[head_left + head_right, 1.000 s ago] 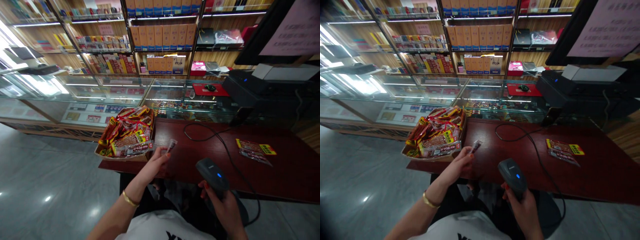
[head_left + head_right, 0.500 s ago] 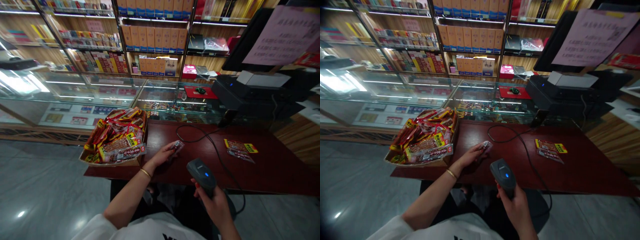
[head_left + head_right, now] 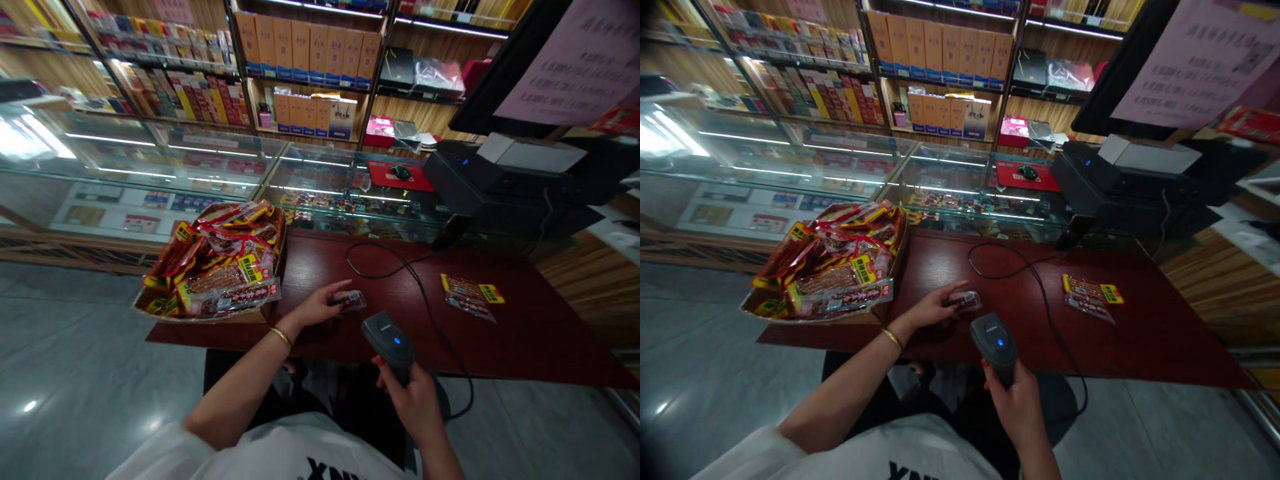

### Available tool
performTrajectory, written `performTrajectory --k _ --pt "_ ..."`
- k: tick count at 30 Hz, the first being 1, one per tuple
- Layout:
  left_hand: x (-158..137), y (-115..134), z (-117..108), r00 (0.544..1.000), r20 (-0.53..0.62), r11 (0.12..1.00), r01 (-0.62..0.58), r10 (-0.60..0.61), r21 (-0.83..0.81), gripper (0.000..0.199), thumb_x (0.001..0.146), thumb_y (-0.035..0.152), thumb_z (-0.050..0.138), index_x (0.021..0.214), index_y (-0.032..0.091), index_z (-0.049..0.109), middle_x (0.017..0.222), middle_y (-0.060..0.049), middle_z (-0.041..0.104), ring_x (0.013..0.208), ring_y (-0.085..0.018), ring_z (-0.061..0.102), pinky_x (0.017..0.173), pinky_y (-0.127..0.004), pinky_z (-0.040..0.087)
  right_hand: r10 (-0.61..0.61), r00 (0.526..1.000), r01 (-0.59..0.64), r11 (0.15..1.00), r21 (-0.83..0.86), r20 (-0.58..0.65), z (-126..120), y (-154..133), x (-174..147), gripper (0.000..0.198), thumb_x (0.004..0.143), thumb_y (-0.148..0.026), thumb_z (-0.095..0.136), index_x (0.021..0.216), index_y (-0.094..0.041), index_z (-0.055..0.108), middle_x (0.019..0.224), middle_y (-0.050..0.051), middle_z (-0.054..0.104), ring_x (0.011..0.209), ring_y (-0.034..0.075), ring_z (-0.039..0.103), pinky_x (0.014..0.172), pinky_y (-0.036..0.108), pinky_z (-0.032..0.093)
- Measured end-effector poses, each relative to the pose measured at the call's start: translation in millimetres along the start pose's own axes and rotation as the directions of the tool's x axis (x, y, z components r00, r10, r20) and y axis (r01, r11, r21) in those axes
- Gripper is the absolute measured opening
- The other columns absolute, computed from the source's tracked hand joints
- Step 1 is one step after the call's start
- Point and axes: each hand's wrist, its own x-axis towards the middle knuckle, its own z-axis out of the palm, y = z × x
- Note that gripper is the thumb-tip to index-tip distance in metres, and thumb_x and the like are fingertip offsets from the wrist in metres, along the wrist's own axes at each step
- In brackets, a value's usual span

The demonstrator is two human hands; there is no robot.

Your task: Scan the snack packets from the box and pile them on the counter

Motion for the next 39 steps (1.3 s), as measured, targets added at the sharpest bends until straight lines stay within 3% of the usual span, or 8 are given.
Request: performTrajectory --k 6,15,20,27,31,34,36,39 --pt "1.1 3.9 0.9 0.998 -0.061 0.998 -0.02 0.024 0.052 0.061 0.077 0.022 0.078 0.136 0.016 0.061 0.136 -0.018 0.066 0.114 -0.026 0.067 0.079 -0.026 0.055 0.007 1.0 -0.006 1.0 0.016 -0.006 -2.8 5.8 -4.9 0.052 0.088 -0.069 0.06 0.085 -0.019 0.075 0.062 0.005 0.072 0.055 0.021 0.068 0.059 0.028 0.055" --pt "3.1 -5.3 -1.1 0.999 -0.036 0.998 -0.037 0.038 0.044 0.061 0.08 0.022 0.074 0.139 0.016 0.057 0.138 -0.019 0.064 0.116 -0.026 0.067 0.079 -0.026 0.055 0.0 0.999 0.001 1.0 0.016 -0.053 -2.4 -7.6 -14.1 0.051 0.087 -0.069 0.062 0.079 -0.021 0.074 0.056 0.003 0.07 0.05 0.019 0.065 0.054 0.028 0.053" --pt "4.7 -2.2 -2.1 0.994 -0.106 0.983 -0.017 0.037 0.182 0.066 0.068 0.01 0.076 0.133 0.018 0.063 0.138 -0.013 0.066 0.129 -0.027 0.06 0.098 -0.033 0.053 0.037 0.998 -0.037 0.999 -0.007 -0.049 -5.8 -4.9 -13.6 0.053 0.087 -0.072 0.06 0.08 -0.021 0.073 0.057 0.002 0.069 0.052 0.02 0.065 0.056 0.028 0.051" --pt "2.0 2.7 -0.2 0.999 -0.052 1.0 0.013 -0.012 0.013 0.061 0.076 0.025 0.08 0.133 0.017 0.06 0.13 -0.016 0.068 0.105 -0.024 0.069 0.072 -0.024 0.056 0.049 0.995 -0.049 0.999 0.009 -0.086 -8.6 1.5 -11.8 0.053 0.085 -0.072 0.063 0.081 -0.02 0.074 0.058 0.003 0.07 0.052 0.02 0.067 0.054 0.027 0.052" --pt "11.2 3.2 3.6 0.967 -0.249 0.999 0.05 -0.05 -0.005 0.053 0.075 0.029 0.081 0.124 0.018 0.063 0.123 -0.012 0.069 0.09 -0.019 0.07 0.066 -0.024 0.056 0.066 0.995 -0.064 0.997 0.03 -0.071 -11.4 0.3 -12.5 0.051 0.088 -0.068 0.062 0.084 -0.019 0.074 0.058 0.003 0.071 0.053 0.02 0.068 0.056 0.027 0.053" --pt "32.8 4.1 13.5 0.926 -0.335 0.984 0.151 -0.172 -0.09 0.04 0.076 0.028 0.076 0.113 0.018 0.064 0.111 -0.009 0.071 0.079 -0.016 0.069 0.058 -0.022 0.055 0.043 0.996 -0.039 0.998 0.058 -0.074 -13.9 5.0 -15.3 0.047 0.09 -0.064 0.061 0.085 -0.019 0.073 0.058 0.002 0.07 0.053 0.019 0.068 0.055 0.026 0.054" --pt "54.7 4.3 29.9 0.923 -0.276 0.962 0.24 -0.268 -0.131 0.036 0.074 0.022 0.075 0.109 0.018 0.063 0.102 -0.007 0.071 0.075 -0.016 0.068 0.057 -0.022 0.055 0.022 0.995 -0.015 0.997 0.071 -0.095 -15.6 10.7 -19.4 0.046 0.09 -0.063 0.061 0.083 -0.019 0.073 0.058 0.002 0.07 0.052 0.019 0.068 0.053 0.025 0.054" --pt "96.2 2.3 71.9 0.916 -0.173 0.926 0.331 -0.362 -0.183 0.039 0.071 0.012 0.074 0.107 0.018 0.061 0.099 -0.007 0.071 0.073 -0.015 0.066 0.063 -0.026 0.057 0.041 0.99 -0.029 0.996 0.086 -0.136 -18.7 18.2 -28.5 0.047 0.089 -0.064 0.062 0.084 -0.018 0.073 0.058 0.003 0.071 0.051 0.02 0.068 0.052 0.026 0.054"
